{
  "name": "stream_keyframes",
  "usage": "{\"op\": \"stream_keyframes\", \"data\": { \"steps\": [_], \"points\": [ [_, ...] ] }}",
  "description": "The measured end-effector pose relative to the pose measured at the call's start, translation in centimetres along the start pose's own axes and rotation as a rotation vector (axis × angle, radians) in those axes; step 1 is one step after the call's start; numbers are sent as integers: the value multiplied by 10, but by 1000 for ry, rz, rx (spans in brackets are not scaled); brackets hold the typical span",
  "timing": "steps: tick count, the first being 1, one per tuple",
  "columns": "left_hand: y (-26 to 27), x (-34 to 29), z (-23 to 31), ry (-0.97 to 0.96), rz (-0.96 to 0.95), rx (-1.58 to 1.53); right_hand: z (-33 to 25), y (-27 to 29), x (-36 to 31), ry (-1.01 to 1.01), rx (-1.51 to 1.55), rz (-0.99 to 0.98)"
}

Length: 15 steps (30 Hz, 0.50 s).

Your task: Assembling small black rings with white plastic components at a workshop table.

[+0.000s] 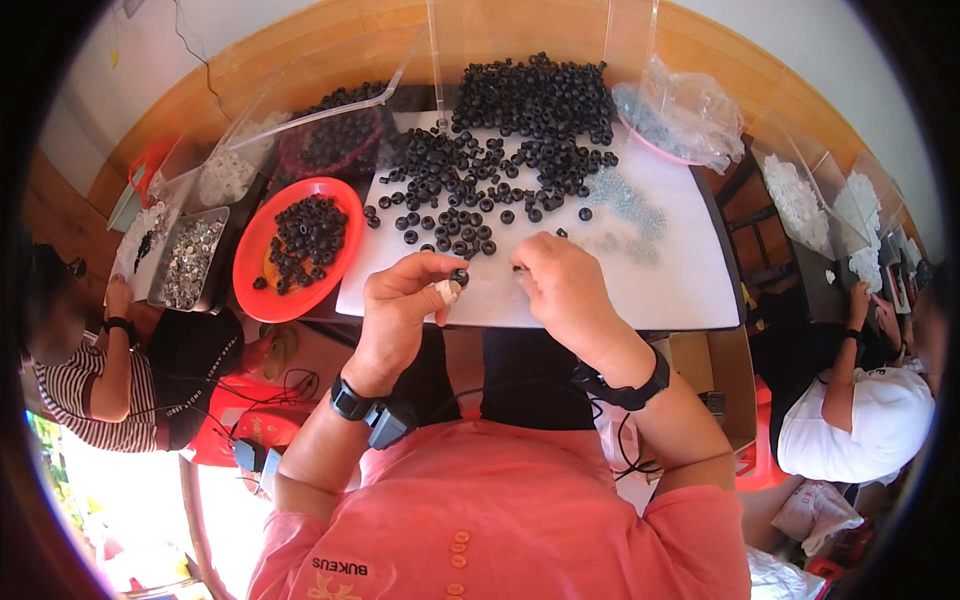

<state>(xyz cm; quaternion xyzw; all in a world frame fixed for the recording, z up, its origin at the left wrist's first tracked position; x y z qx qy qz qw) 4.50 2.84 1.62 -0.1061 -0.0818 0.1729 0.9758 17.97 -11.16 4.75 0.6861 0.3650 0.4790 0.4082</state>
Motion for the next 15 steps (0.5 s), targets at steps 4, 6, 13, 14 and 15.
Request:
{"op": "stream_keyframes", "data": {
  "steps": [4, 6, 13, 14, 15],
  "points": [
    [-8, 3, -10, 60, -15, -41, -7, -1, 4, -153, 851, 84],
    [-8, 4, -9, 42, 9, -49, -11, -7, 8, -140, 957, 141],
    [-3, 4, -15, 63, 16, -84, -26, -21, 11, -169, 1257, 117],
    [-3, 4, -14, 73, 12, -100, -28, -21, 11, -165, 1277, 105],
    [-3, 4, -14, 82, 8, -117, -28, -22, 10, -164, 1276, 102]
  ]
}}
Point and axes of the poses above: each hand's wrist, its own x-axis towards the middle knuckle, its own y-axis out of the back of the hand, z = x × y, the point moved 4 cm from there along x, towards the middle knuckle, and after that the axes turned 9 degrees about -z, right-handed, at the moved point
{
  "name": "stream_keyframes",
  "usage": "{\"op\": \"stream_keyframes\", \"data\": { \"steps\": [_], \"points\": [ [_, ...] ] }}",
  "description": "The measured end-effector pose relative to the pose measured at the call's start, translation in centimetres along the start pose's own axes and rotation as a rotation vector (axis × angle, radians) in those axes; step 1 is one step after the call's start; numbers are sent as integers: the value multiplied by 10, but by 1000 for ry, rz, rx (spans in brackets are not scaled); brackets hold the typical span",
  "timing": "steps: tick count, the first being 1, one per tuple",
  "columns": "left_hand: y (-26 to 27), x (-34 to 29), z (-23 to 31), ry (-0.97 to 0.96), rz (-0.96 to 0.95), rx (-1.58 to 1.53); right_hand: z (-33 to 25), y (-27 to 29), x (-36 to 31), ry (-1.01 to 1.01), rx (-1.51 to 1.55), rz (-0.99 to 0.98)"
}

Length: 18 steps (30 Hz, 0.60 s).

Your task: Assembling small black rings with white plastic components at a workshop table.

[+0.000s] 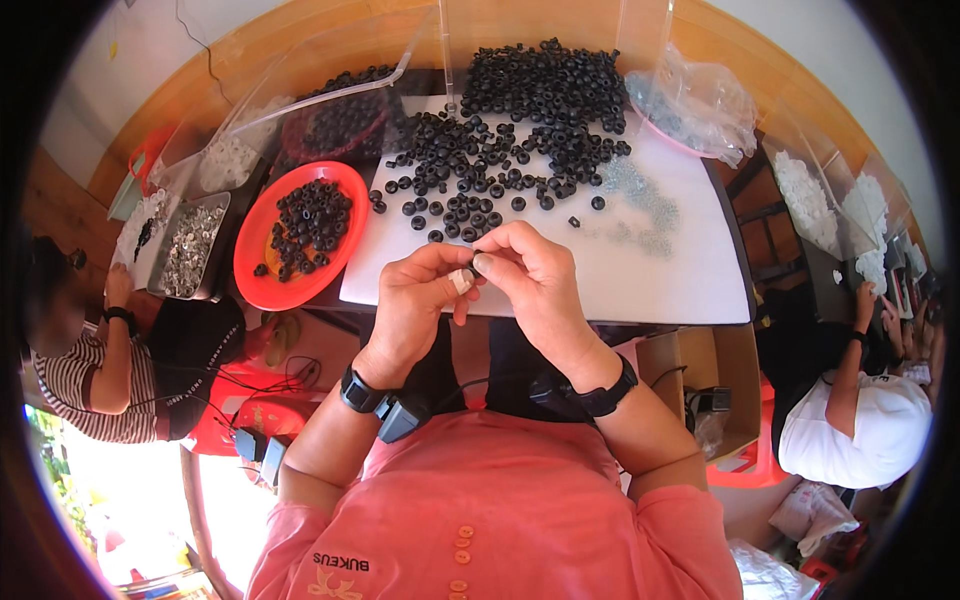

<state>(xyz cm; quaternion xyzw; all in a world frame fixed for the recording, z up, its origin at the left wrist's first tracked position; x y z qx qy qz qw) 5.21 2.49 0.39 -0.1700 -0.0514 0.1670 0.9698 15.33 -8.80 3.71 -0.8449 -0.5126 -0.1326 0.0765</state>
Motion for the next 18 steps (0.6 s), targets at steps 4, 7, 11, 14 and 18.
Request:
{"op": "stream_keyframes", "data": {
  "steps": [4, 7, 11, 14, 18],
  "points": [
    [0, -1, 2, 31, 9, 11, 4, -3, -6, 21, 38, 5],
    [2, -3, 0, 8, -13, -11, 8, -5, -7, -8, 80, 12],
    [2, -3, -3, -17, -19, -30, 14, -5, -6, -34, 130, 30],
    [3, -2, -3, -25, -33, -34, 9, -4, -3, -16, 43, 0],
    [0, -2, 0, -21, -33, 5, 5, 6, -1, 94, -144, -34]
  ]
}}
Point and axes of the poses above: each hand's wrist, its own x-axis towards the middle knuckle, its own y-axis out of the back of the hand, z = x × y, the point moved 4 cm from there along x, towards the middle knuckle, and after that the axes turned 9 degrees about -z, right-handed, at the moved point
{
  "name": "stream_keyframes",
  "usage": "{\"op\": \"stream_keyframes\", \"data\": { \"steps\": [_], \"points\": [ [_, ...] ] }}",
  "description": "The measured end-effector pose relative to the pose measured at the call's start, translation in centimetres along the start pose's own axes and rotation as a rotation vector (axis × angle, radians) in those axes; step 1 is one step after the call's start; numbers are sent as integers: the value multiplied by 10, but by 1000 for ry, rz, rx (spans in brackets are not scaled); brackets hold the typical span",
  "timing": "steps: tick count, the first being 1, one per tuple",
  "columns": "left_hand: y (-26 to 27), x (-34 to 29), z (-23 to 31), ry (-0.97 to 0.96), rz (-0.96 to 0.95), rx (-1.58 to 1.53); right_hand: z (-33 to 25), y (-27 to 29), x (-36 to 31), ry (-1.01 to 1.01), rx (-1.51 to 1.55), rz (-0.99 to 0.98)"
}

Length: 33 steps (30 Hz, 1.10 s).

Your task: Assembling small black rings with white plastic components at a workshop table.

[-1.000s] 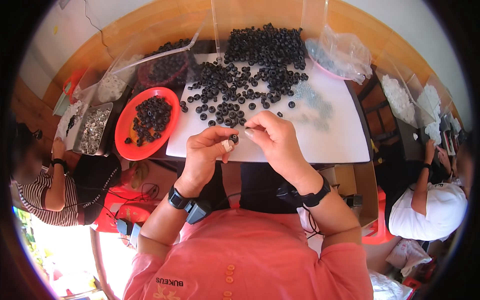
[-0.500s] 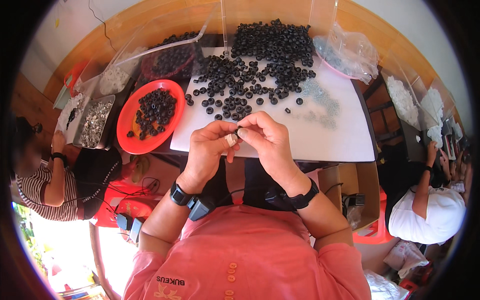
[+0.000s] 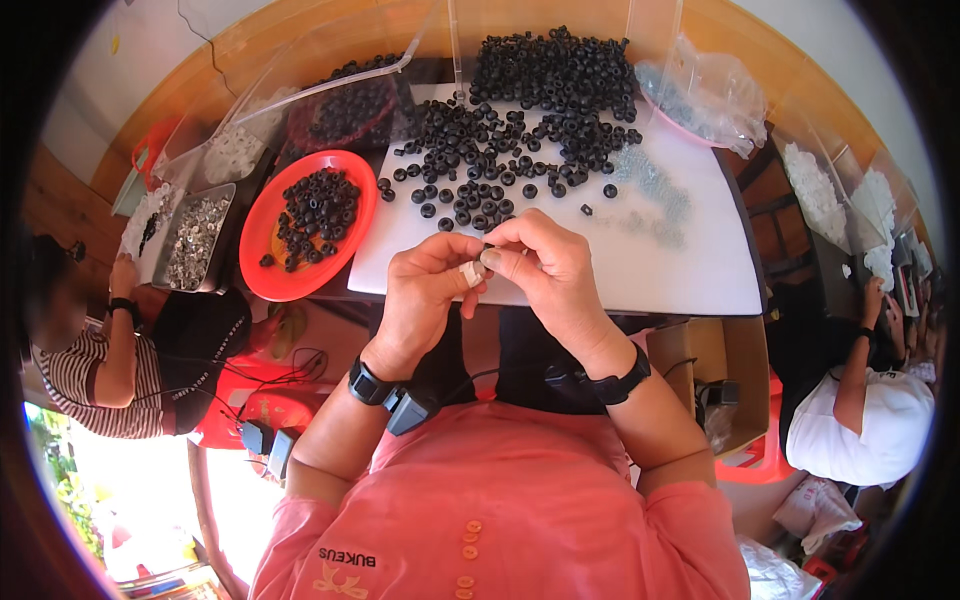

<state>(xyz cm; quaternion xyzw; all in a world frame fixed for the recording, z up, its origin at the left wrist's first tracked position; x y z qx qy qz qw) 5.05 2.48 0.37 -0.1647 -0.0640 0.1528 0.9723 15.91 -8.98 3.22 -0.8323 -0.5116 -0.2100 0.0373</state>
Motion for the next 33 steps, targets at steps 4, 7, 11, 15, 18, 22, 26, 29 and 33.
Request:
{"op": "stream_keyframes", "data": {
  "steps": [4, 7, 11, 15, 18, 22, 26, 29, 33],
  "points": [
    [1, -1, 0, 23, 4, 28, -2, 2, 1, 40, -182, -16],
    [0, -1, 0, 7, 8, 11, 3, -1, 0, 1, 9, 6],
    [-1, -1, 3, 6, 40, -31, 9, 0, 1, -97, 255, 12],
    [-1, -1, 4, 19, 46, -30, 11, 1, 0, -112, 285, -2],
    [0, -2, 3, 14, 36, -25, 14, -1, -2, -104, 233, 9],
    [1, -2, 0, 11, 9, 5, 7, 2, -3, 64, -36, 6],
    [-1, -2, 2, 21, 19, -3, 12, -2, -2, -63, 255, -19],
    [-1, -2, 2, 17, 18, -13, 12, -1, -1, -85, 282, -28],
    [1, -2, 1, -10, -9, 7, 10, -2, -2, -78, 168, -12]
  ]
}}
Point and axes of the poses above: each hand's wrist, its own x-axis towards the middle knuckle, its own y-axis out of the back of the hand, z = x × y, the point moved 4 cm from there along x, towards the middle knuckle, and after that the axes turned 9 degrees about -z, right-handed, at the moved point
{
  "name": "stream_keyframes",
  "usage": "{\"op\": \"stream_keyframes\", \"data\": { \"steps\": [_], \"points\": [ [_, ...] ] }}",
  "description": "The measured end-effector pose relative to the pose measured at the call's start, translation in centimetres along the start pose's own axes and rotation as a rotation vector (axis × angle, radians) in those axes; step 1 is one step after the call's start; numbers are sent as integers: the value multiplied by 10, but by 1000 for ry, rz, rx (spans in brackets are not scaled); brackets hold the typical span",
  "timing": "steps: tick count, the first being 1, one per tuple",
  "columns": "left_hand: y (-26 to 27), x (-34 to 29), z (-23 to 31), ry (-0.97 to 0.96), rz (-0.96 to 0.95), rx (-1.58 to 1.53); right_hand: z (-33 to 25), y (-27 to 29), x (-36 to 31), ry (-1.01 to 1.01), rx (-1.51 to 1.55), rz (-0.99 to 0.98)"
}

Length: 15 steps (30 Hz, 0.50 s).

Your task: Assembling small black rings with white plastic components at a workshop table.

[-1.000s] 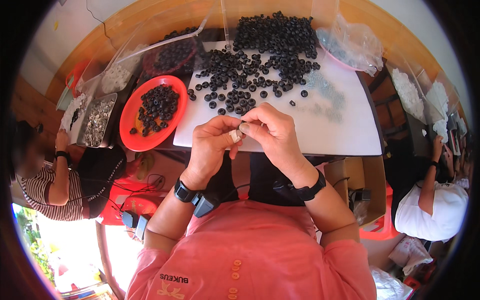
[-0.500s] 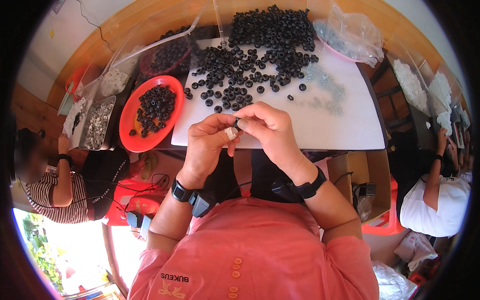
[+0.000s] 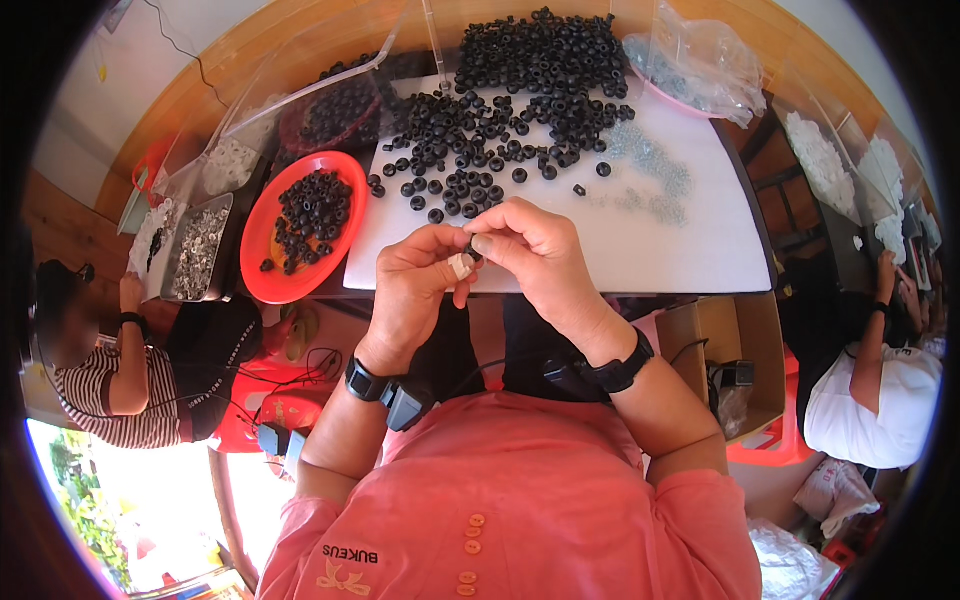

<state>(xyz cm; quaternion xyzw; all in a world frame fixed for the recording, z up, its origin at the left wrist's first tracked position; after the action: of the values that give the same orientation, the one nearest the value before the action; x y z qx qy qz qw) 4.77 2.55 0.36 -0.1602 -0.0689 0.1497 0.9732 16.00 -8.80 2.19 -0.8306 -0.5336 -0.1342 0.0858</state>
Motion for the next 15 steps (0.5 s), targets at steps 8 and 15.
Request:
{"op": "stream_keyframes", "data": {
  "steps": [8, 15],
  "points": [
    [0, 0, -1, -2, 33, -12, -6, 0, 0, 188, -334, 24],
    [-2, 0, 0, 44, 45, 51, -18, 4, 1, 181, -369, -22]
  ]
}}
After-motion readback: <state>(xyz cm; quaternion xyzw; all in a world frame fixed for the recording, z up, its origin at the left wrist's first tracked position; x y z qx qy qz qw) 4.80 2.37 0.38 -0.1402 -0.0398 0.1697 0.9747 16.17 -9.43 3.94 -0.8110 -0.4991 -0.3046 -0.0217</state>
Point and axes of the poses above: each hand's wrist, its own x-axis towards the middle knuckle, its own y-axis out of the back of the hand, z = x × y, the point moved 4 cm from there along x, towards the middle knuckle, and after that the axes turned 9 degrees about -z, right-handed, at the moved point
